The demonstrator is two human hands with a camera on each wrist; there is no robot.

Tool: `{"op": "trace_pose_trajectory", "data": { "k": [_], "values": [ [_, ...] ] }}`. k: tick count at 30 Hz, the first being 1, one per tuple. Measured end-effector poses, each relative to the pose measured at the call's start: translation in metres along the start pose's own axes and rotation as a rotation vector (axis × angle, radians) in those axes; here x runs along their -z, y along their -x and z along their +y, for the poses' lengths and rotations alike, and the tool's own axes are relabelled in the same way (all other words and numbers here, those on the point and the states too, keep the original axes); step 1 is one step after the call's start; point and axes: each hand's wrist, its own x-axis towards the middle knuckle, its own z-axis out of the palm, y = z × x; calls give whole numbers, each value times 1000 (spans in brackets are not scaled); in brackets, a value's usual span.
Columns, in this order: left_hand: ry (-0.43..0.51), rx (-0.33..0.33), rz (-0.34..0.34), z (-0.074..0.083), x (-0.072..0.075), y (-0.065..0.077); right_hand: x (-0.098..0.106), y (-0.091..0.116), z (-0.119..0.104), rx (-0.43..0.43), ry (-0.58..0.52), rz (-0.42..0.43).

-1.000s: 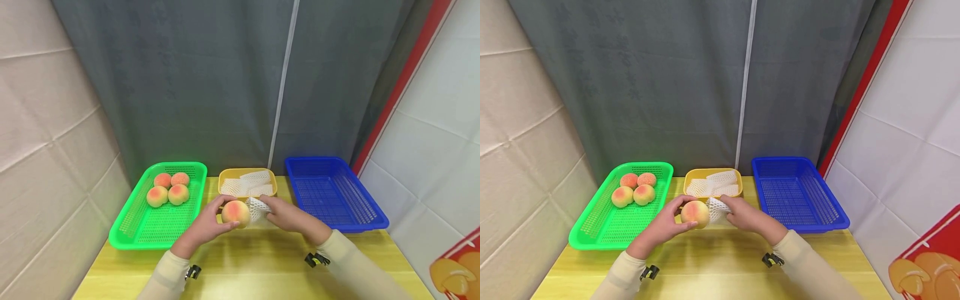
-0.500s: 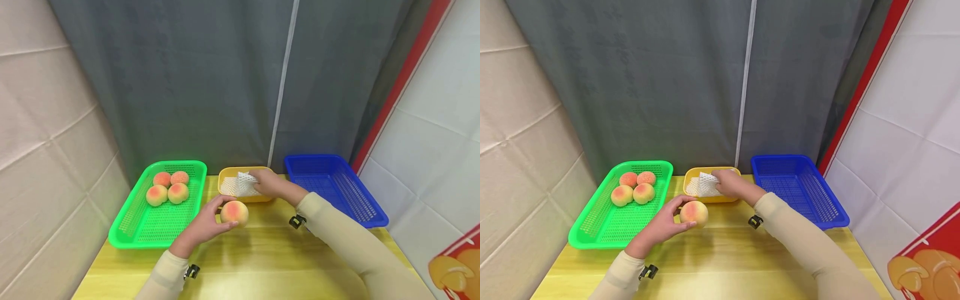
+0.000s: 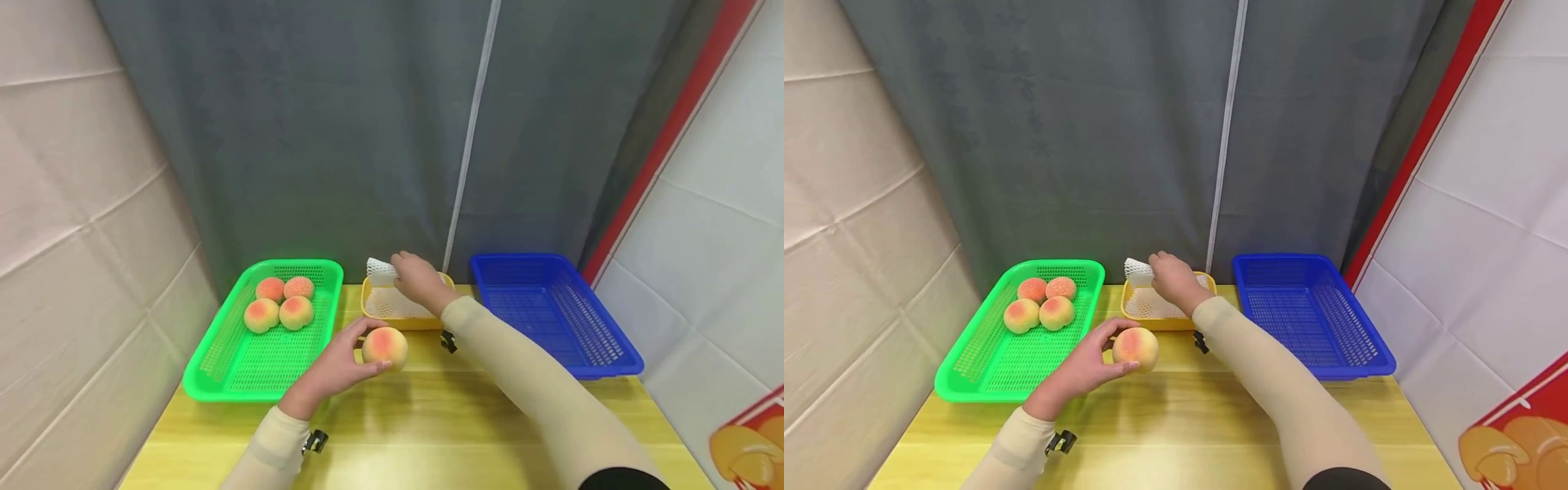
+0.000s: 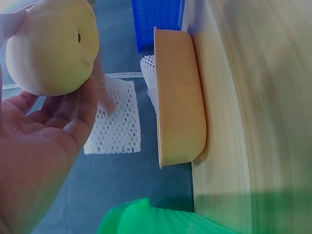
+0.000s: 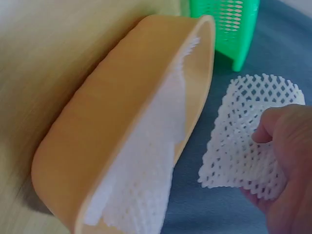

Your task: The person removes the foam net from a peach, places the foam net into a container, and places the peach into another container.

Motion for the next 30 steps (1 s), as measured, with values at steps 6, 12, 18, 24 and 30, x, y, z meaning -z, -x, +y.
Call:
{"op": "trace_pose_trajectory", "data": {
  "k": [6,12,18,24,30],
  "values": [
    [9,1,5,1,2,2,-23,-5,3,51,53,81],
    [16,5,6,2,3,2,-45,-2,7,70,48,6],
    [1,5,17,3,5,1,-54,1,8,54,-114,-213],
    [-1,7,14,3,5,3,-56,0,10,43,-225,-279],
    [-5,14,8,4,2,5,-64,-4,13,84,-159,-369]
  ]
}}
